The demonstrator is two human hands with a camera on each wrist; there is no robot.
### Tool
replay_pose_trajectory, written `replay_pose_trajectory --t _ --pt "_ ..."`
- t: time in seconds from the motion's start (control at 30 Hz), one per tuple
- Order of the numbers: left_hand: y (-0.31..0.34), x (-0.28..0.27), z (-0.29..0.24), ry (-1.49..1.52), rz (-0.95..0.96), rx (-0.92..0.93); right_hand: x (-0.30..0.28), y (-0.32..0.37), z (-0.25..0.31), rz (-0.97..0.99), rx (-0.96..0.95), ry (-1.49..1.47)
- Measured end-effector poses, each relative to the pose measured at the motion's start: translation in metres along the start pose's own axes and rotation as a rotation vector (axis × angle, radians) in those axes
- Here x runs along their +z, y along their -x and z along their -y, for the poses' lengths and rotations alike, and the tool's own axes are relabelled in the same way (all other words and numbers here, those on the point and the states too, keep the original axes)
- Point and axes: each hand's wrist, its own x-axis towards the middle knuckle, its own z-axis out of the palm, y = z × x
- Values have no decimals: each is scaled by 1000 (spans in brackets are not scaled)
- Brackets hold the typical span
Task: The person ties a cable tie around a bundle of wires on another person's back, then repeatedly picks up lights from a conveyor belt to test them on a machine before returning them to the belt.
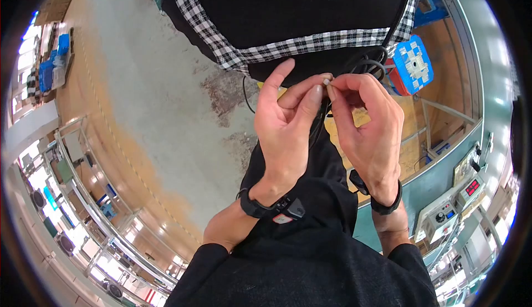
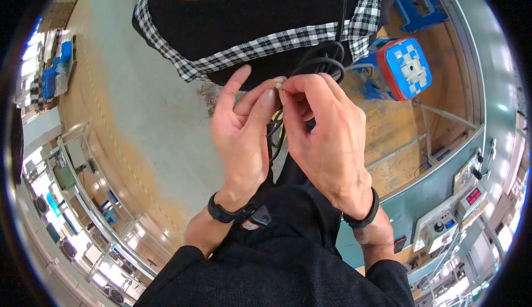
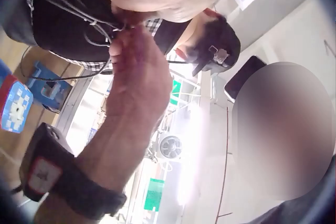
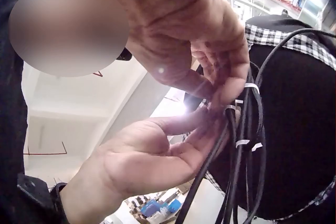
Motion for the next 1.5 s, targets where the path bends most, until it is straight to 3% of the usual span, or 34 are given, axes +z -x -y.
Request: replay_pose_trajectory --t 0.13,0.3,0.5,0.7,0.8,0.93,1.13,1.33,1.5 --pt "1 -5 -8 154 2 -169 4 1 -5 -34 25 -79" --pt "-4 -11 -15 210 -30 -295 4 3 -9 -19 -100 69" --pt "-9 -8 -6 70 -44 -133 1 0 -9 -21 -116 79" --pt "-15 -14 -11 76 44 -118 -2 -3 -14 2 -192 92" --pt "-19 -6 -12 -116 18 43 2 -10 -18 13 -242 82" --pt "-27 -3 -7 -446 12 392 9 -19 -20 49 -290 49" --pt "-35 1 -27 -819 5 353 17 -35 -28 44 -417 41" --pt "-44 -5 -31 -1144 118 598 13 -44 -37 85 -513 86" --pt "-54 -3 -43 -842 187 259 13 -54 -43 70 -530 49"
